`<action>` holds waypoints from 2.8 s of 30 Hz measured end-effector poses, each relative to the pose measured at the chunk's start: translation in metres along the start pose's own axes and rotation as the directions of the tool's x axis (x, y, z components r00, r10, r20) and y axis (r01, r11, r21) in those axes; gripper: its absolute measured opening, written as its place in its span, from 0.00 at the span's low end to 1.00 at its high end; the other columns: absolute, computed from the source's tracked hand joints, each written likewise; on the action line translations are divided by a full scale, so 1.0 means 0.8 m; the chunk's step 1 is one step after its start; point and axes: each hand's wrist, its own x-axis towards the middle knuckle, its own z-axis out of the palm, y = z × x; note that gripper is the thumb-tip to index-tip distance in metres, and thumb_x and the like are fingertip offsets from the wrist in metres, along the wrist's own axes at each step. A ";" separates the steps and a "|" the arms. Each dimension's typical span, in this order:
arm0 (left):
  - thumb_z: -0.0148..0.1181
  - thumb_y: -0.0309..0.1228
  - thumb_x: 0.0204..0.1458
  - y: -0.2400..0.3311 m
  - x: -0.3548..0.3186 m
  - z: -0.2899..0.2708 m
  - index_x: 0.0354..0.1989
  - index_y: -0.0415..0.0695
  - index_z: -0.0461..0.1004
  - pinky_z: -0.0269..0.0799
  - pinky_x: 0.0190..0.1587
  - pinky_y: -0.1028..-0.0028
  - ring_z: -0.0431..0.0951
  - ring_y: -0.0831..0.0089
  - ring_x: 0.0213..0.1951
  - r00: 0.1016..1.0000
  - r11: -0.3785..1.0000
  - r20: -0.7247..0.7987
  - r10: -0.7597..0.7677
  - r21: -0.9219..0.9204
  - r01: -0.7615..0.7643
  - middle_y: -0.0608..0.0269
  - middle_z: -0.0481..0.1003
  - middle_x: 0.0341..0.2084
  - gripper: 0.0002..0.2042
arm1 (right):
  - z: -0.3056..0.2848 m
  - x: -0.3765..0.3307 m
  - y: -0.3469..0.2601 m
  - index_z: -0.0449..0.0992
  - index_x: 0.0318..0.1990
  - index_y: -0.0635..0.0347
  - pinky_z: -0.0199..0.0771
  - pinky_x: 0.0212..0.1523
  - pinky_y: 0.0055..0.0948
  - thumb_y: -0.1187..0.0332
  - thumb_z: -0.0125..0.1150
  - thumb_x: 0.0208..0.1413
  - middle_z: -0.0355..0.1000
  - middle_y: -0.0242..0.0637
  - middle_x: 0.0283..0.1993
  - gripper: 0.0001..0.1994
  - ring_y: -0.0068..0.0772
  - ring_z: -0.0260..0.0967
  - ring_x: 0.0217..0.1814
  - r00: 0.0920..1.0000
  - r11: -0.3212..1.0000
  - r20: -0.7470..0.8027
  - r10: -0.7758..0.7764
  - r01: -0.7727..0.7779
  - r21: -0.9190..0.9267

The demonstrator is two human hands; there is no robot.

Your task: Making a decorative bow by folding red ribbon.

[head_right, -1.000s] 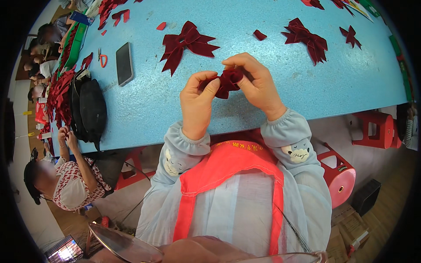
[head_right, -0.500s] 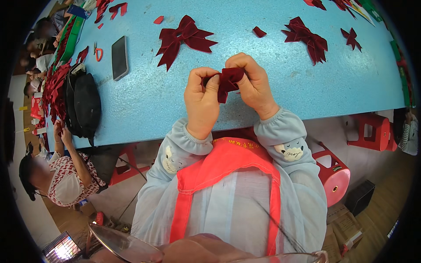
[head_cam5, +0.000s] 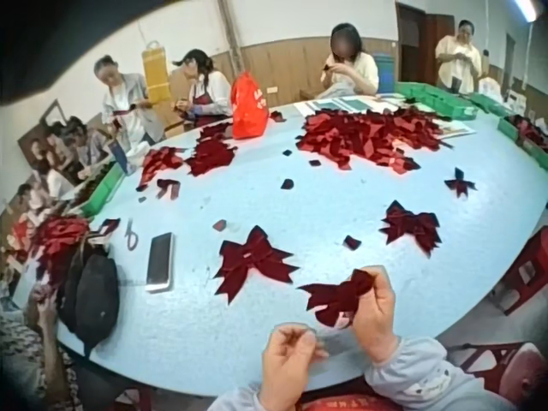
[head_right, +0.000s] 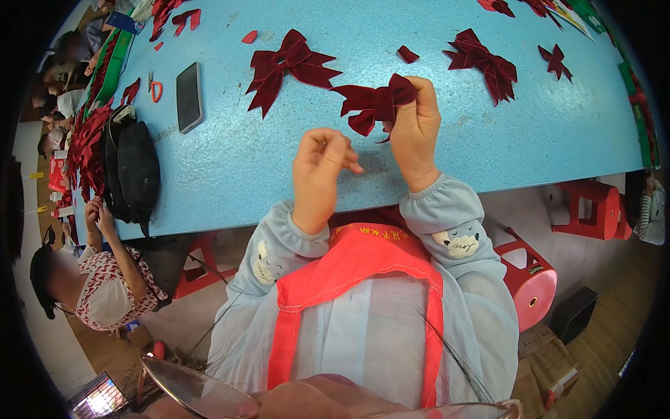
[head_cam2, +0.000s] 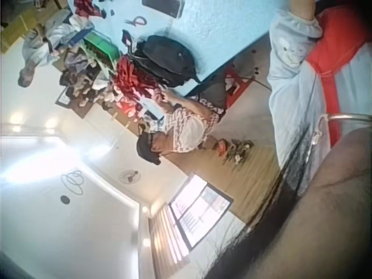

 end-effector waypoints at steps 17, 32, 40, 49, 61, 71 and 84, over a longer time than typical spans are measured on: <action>0.49 0.18 0.51 -0.019 0.013 0.027 0.45 0.39 0.63 0.68 0.40 0.77 0.70 0.76 0.39 0.991 0.989 -0.042 0.128 -0.073 -0.130 0.61 0.68 0.38 0.13 | 0.009 -0.014 0.010 0.65 0.42 0.59 0.61 0.23 0.13 0.68 0.45 0.61 0.66 0.27 0.33 0.07 0.12 0.59 0.28 0.978 0.958 -0.004 -0.209 0.203 -0.203; 0.50 0.24 0.53 -0.010 0.003 0.027 0.44 0.42 0.64 0.65 0.37 0.75 0.69 0.76 0.34 0.983 0.881 -0.029 -0.179 -0.451 0.147 0.64 0.69 0.36 0.11 | 0.023 -0.025 0.008 0.66 0.43 0.61 0.66 0.28 0.15 0.69 0.46 0.60 0.68 0.30 0.35 0.07 0.14 0.63 0.31 0.963 0.954 -0.112 -0.246 0.221 -0.201; 0.53 0.25 0.52 -0.007 0.000 0.027 0.41 0.40 0.66 0.65 0.36 0.76 0.69 0.78 0.33 0.977 0.868 -0.011 -0.215 -0.461 0.185 0.64 0.71 0.35 0.08 | 0.028 -0.026 0.008 0.66 0.42 0.61 0.66 0.30 0.16 0.69 0.46 0.61 0.68 0.29 0.35 0.07 0.15 0.63 0.32 0.957 0.949 -0.121 -0.265 0.236 -0.210; 0.54 0.24 0.52 -0.010 0.001 0.025 0.40 0.41 0.67 0.66 0.36 0.77 0.70 0.77 0.33 0.989 0.913 -0.053 -0.141 -0.394 0.109 0.64 0.72 0.35 0.08 | 0.034 -0.026 0.006 0.68 0.41 0.61 0.65 0.30 0.16 0.68 0.47 0.60 0.68 0.28 0.33 0.08 0.14 0.62 0.32 0.969 0.975 -0.166 -0.182 0.156 -0.160; 0.53 0.24 0.53 -0.014 0.004 0.021 0.40 0.41 0.67 0.66 0.36 0.76 0.71 0.77 0.33 0.991 0.914 -0.028 -0.129 -0.391 0.108 0.65 0.72 0.33 0.08 | 0.033 -0.024 0.008 0.68 0.40 0.61 0.65 0.30 0.15 0.66 0.46 0.61 0.69 0.28 0.32 0.08 0.14 0.62 0.31 0.977 0.979 -0.159 -0.144 0.118 -0.165; 0.52 0.27 0.54 -0.002 0.002 0.020 0.41 0.43 0.66 0.66 0.35 0.76 0.71 0.76 0.32 0.991 0.892 -0.006 -0.133 -0.437 0.117 0.65 0.72 0.32 0.07 | 0.034 -0.028 0.005 0.68 0.39 0.58 0.61 0.20 0.12 0.65 0.48 0.60 0.68 0.27 0.31 0.07 0.11 0.60 0.25 0.993 0.997 -0.109 -0.043 0.049 0.053; 0.53 0.25 0.53 -0.010 0.007 0.017 0.41 0.43 0.65 0.68 0.30 0.76 0.72 0.76 0.32 0.989 0.902 0.020 -0.147 -0.408 0.142 0.64 0.72 0.35 0.09 | 0.034 -0.019 -0.005 0.67 0.38 0.55 0.49 0.08 0.14 0.60 0.45 0.61 0.67 0.29 0.24 0.10 0.13 0.55 0.13 0.960 0.916 -0.031 0.278 -0.255 0.309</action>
